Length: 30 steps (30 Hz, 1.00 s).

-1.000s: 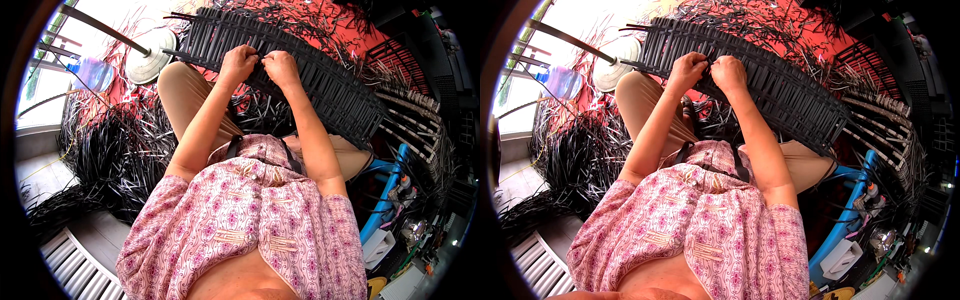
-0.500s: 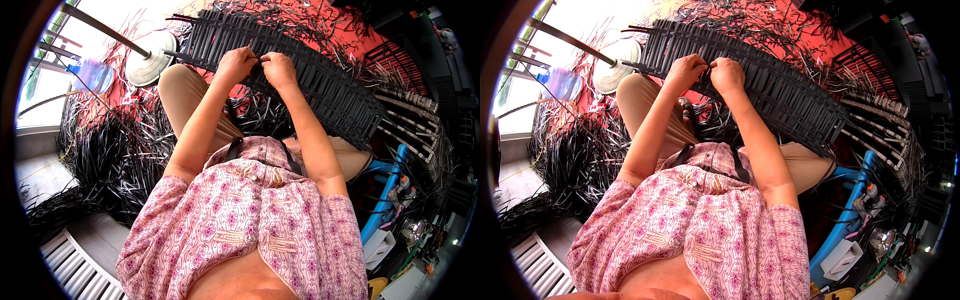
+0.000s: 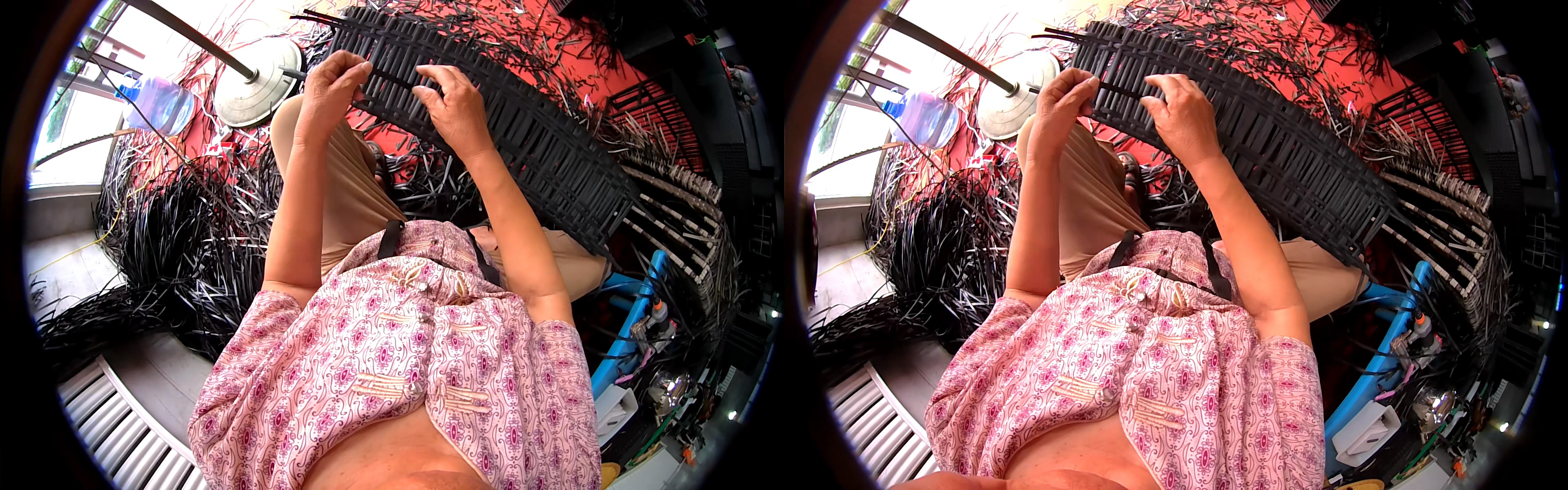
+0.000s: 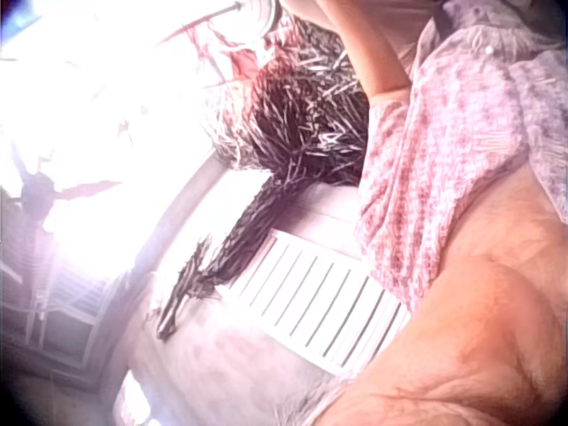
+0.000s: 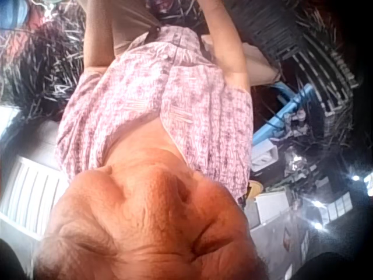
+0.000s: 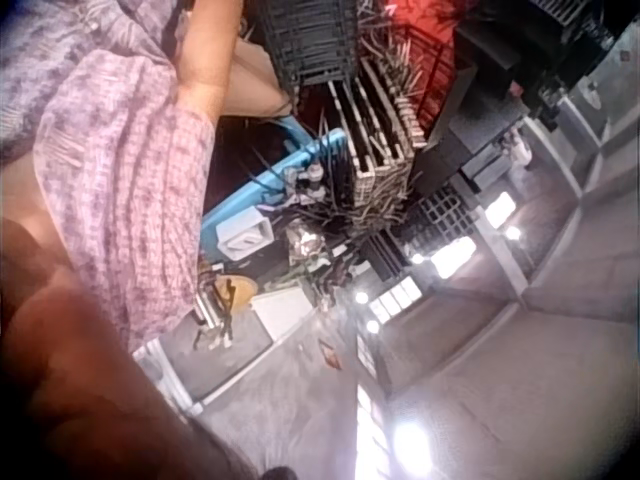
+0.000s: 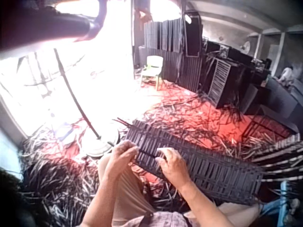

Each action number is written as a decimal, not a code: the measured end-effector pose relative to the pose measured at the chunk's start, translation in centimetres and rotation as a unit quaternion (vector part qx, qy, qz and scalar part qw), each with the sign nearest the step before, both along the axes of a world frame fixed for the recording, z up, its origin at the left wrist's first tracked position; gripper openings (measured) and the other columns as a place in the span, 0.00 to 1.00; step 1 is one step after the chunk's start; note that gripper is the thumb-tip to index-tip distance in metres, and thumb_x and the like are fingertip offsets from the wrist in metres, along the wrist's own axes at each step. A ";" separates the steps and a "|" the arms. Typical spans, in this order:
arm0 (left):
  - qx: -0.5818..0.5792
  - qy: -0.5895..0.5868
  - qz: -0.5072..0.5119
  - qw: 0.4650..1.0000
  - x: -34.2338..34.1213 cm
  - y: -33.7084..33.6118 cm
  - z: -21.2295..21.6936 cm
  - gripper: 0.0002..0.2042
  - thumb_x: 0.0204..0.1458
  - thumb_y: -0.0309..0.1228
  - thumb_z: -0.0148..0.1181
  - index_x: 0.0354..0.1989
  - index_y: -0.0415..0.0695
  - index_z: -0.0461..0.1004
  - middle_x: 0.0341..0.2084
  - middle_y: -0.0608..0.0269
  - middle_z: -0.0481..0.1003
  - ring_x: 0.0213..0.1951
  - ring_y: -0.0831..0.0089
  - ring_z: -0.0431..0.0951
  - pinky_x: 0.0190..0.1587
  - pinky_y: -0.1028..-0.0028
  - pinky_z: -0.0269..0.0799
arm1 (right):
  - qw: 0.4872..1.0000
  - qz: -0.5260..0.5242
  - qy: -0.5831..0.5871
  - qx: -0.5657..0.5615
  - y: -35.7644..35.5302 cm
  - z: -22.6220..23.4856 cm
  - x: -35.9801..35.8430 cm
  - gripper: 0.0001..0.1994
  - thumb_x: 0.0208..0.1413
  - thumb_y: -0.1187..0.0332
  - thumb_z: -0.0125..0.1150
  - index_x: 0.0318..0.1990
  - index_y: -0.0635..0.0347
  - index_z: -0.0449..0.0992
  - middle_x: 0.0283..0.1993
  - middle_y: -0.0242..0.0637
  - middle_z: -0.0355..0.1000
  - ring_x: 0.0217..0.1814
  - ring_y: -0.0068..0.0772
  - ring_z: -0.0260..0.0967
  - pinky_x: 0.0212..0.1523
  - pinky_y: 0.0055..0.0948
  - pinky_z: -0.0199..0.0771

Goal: The person sits on the floor and weaves a black plastic basket by hand. They interlace thin black plastic strips through the vertical ribs of the basket frame, occasionally adjusting the basket's position and pulling the strips tight to secure the weave.

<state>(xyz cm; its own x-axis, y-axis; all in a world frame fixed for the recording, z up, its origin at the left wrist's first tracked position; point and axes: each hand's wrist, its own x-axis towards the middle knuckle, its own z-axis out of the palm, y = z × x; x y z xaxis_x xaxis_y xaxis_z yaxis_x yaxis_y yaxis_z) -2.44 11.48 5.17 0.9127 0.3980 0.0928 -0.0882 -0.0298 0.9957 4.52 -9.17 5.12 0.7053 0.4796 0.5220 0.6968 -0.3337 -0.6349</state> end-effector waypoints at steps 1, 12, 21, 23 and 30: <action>0.033 -0.005 -0.002 0.999 -0.2 -0.5 1.4 0.07 0.57 0.31 0.63 0.33 0.40 0.77 0.22 0.72 0.73 0.21 0.85 0.71 0.24 0.82 0.67 | 0.998 0.025 0.049 0.021 0.6 0.5 0.0 0.12 0.55 0.66 0.64 0.45 0.59 0.79 0.41 0.44 0.78 0.45 0.44 0.76 0.47 0.38 0.75; 0.315 0.049 0.036 0.947 5.0 -3.3 -5.2 0.11 0.54 0.36 0.65 0.37 0.39 0.79 0.27 0.58 0.79 0.27 0.72 0.80 0.33 0.72 0.74 | 0.869 0.014 0.415 0.270 0.1 -1.8 1.0 0.10 0.60 0.66 0.63 0.40 0.66 0.80 0.27 0.28 0.74 0.25 0.14 0.67 0.28 0.17 0.69; 0.375 0.092 0.066 0.920 5.6 -5.0 -5.0 0.12 0.49 0.34 0.68 0.36 0.38 0.79 0.29 0.54 0.81 0.29 0.65 0.82 0.35 0.68 0.75 | 0.876 -0.043 0.424 0.228 0.1 -2.6 0.8 0.09 0.59 0.68 0.62 0.37 0.65 0.80 0.26 0.29 0.75 0.23 0.14 0.67 0.26 0.18 0.70; 0.280 0.102 0.035 0.954 5.4 -4.6 -5.2 0.12 0.51 0.32 0.66 0.38 0.36 0.79 0.28 0.54 0.81 0.25 0.70 0.81 0.32 0.71 0.75 | 0.893 -0.069 0.404 0.183 0.4 -2.8 1.0 0.09 0.58 0.67 0.62 0.34 0.65 0.81 0.24 0.31 0.76 0.23 0.16 0.70 0.26 0.21 0.72; 0.206 0.110 -0.004 0.972 5.0 -4.4 -4.2 0.12 0.54 0.29 0.61 0.42 0.33 0.78 0.27 0.57 0.80 0.23 0.74 0.80 0.30 0.74 0.75 | 0.955 -0.156 0.249 -0.039 1.8 -4.7 2.8 0.13 0.53 0.64 0.55 0.30 0.64 0.82 0.31 0.55 0.78 0.36 0.55 0.78 0.43 0.45 0.78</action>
